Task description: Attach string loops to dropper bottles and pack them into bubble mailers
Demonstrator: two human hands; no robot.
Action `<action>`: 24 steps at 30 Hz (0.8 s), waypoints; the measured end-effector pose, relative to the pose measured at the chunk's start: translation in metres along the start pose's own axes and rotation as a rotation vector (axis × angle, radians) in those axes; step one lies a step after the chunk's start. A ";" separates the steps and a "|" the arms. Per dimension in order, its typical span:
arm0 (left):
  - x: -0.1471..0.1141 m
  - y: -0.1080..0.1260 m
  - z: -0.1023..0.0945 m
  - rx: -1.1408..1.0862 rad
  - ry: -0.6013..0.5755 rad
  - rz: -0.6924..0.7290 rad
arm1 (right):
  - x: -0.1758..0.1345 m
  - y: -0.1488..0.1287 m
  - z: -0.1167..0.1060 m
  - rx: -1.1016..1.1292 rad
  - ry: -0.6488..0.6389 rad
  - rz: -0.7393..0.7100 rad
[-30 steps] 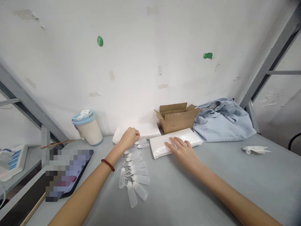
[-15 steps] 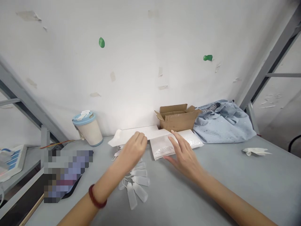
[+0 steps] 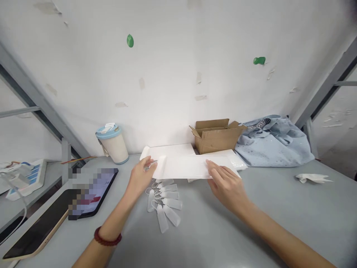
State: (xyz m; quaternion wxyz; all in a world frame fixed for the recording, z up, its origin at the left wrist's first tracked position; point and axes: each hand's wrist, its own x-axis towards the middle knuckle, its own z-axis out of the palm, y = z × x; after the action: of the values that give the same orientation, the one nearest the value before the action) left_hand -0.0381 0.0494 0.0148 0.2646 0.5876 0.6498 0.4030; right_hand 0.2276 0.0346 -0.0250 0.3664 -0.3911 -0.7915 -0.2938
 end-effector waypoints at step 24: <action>-0.037 0.016 0.037 -0.225 -0.502 -0.072 | -0.002 -0.026 -0.019 0.330 -0.305 -0.143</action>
State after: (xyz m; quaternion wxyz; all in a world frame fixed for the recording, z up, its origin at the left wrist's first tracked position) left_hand 0.0073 0.0213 0.0033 0.4951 0.6127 0.5355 0.3046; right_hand 0.2139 0.0058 -0.0207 0.2797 -0.3088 -0.9007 -0.1232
